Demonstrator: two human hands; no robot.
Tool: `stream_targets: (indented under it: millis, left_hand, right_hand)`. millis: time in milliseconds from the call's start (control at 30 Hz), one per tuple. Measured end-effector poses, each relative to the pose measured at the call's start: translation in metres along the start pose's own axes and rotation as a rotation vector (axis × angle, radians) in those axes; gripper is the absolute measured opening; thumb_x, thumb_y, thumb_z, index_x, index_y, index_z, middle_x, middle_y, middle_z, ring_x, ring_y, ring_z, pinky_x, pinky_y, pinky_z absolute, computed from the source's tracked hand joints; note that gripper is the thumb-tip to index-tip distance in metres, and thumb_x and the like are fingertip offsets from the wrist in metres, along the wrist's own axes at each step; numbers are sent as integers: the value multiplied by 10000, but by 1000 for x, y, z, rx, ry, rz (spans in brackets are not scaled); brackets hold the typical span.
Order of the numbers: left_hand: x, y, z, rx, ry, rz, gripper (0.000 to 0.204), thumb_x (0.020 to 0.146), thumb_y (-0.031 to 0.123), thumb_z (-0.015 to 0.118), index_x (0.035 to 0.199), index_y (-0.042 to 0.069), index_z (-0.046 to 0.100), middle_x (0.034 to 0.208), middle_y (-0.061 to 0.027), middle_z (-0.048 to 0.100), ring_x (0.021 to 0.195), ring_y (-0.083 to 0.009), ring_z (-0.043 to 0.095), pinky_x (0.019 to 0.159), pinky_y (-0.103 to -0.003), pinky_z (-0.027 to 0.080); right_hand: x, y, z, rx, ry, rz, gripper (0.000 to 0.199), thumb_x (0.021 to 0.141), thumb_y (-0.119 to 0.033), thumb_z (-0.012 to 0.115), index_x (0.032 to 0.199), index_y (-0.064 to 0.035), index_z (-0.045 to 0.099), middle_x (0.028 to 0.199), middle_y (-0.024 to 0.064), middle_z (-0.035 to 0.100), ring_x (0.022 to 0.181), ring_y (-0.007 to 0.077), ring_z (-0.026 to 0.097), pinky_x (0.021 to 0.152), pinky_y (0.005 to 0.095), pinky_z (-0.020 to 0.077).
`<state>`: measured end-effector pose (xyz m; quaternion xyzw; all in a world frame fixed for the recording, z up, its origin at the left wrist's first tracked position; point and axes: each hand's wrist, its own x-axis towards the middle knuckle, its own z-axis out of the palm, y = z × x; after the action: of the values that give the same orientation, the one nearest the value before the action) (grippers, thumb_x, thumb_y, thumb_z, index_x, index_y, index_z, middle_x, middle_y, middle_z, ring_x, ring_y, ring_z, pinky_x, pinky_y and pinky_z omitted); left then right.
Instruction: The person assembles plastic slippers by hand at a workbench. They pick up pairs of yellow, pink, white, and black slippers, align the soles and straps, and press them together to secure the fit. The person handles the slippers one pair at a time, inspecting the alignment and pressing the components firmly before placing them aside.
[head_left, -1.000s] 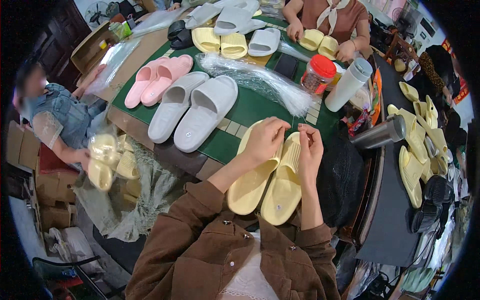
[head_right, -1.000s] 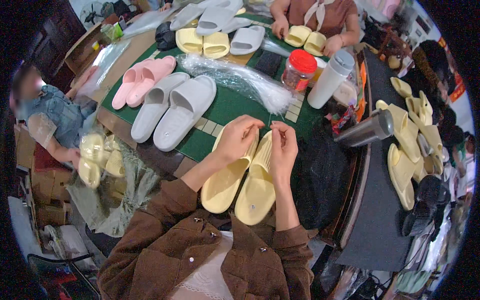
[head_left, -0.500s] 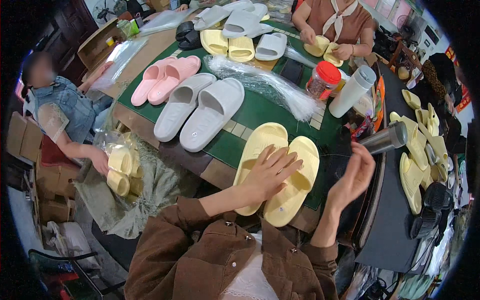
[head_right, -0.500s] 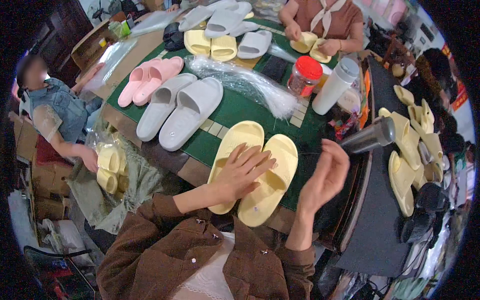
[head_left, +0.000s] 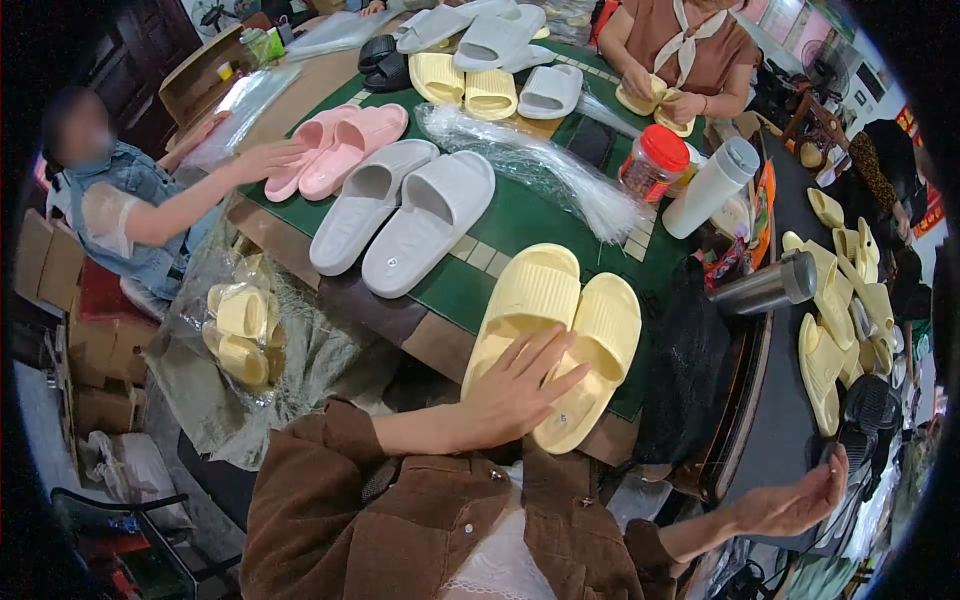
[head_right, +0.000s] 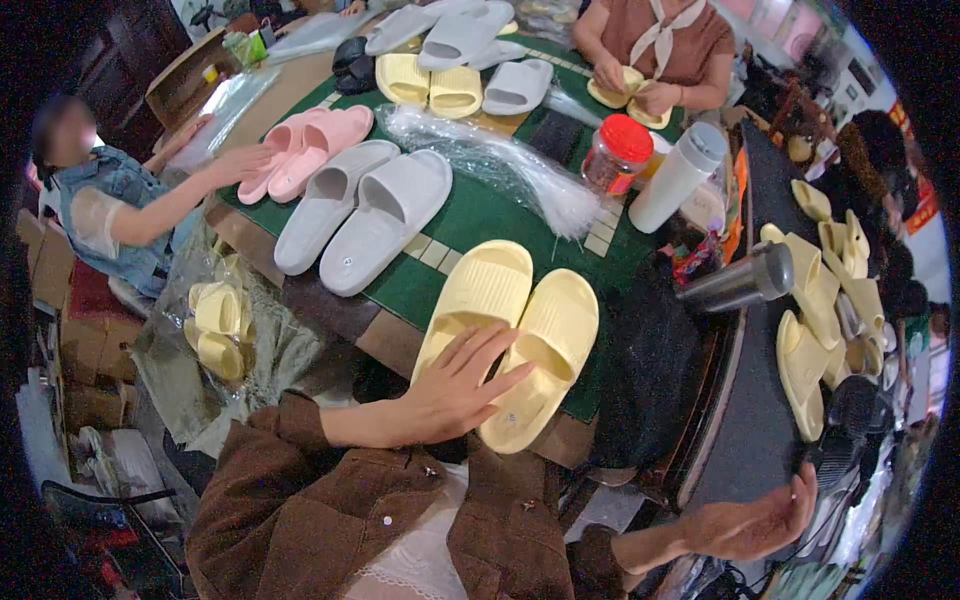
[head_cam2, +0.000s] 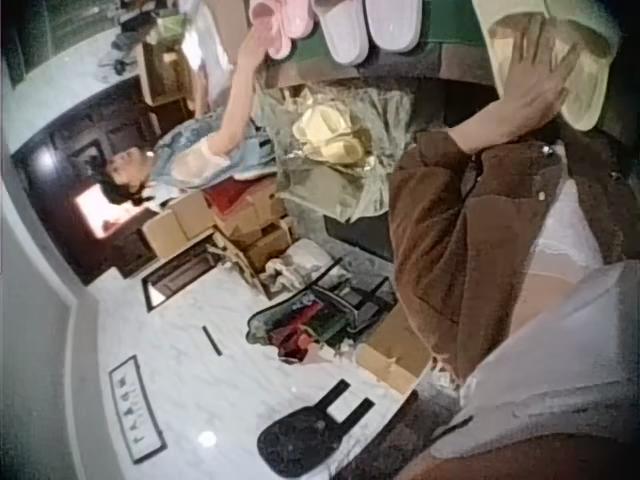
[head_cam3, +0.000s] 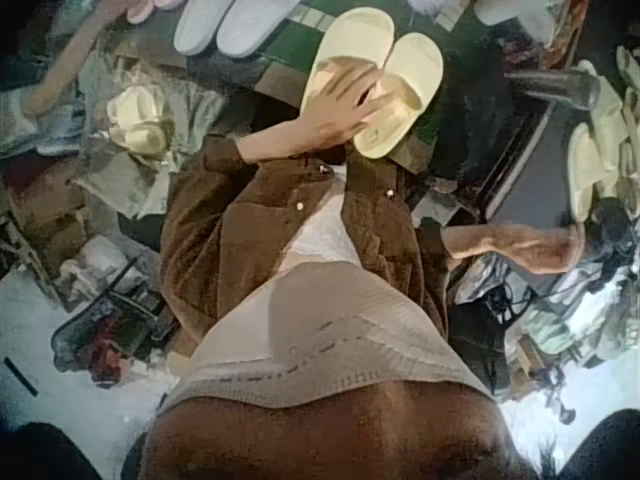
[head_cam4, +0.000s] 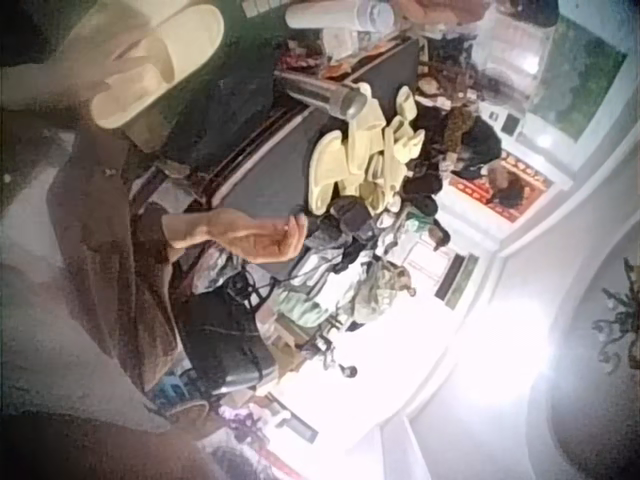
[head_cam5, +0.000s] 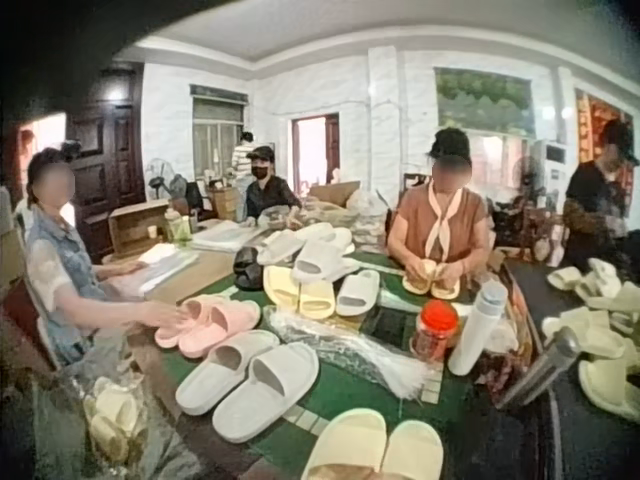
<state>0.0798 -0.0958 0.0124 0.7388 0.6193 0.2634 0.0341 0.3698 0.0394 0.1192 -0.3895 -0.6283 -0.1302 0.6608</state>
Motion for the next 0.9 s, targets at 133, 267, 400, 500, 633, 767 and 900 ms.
stream_targets:
  millis: [133,267,400,500,633,767,900]
  left_hand:
    - [-8,-6,0,7,-56,-110,722,754,204,741,1404,149,432,1373,-234,389,1283,-414,394,1067,-487,343]
    - [-6,-11,11,47,-37,-96,648,796,284,716,1379,168,458,1330,-225,423,1218,-394,437,1004,-465,382]
    - [7,-11,20,124,-9,-77,595,821,348,690,1341,144,485,1284,-210,446,1135,-362,466,922,-432,412]
    - [16,-13,26,145,22,-88,587,821,367,685,1302,85,504,1209,-187,473,1081,-344,470,887,-423,419]
    - [21,-13,31,144,68,-92,576,816,346,687,1251,7,521,1123,-164,492,1039,-322,467,874,-410,420]
    - [21,-16,29,137,120,-87,517,797,271,694,1210,-2,545,1062,-149,503,1007,-301,478,852,-395,429]
    - [27,-18,18,85,198,-68,460,772,199,700,1163,-7,572,978,-130,512,949,-286,495,824,-389,436]
  right_hand:
    - [12,25,-16,-176,-243,25,156,994,-96,521,1081,-9,618,1081,86,643,1001,190,591,910,329,465]
    - [7,66,-20,-206,-529,158,138,959,-39,542,1061,14,619,1009,101,646,955,199,594,898,322,458]
    - [-16,99,-17,-151,-646,259,121,966,-65,536,1002,25,607,925,89,631,865,173,566,810,292,451]
    - [-35,111,-14,-153,-663,375,127,978,-103,535,977,7,600,893,72,624,835,165,560,769,294,452]
    - [-33,113,-18,-114,-712,388,135,981,-115,538,983,-3,613,895,68,631,823,160,557,756,297,449]
    - [-31,103,-12,-159,-746,503,133,979,-112,542,984,-6,622,899,67,636,832,160,563,771,302,450]
    - [-33,113,-15,-97,-731,413,124,973,-100,546,978,1,617,906,70,637,848,166,572,798,305,455]
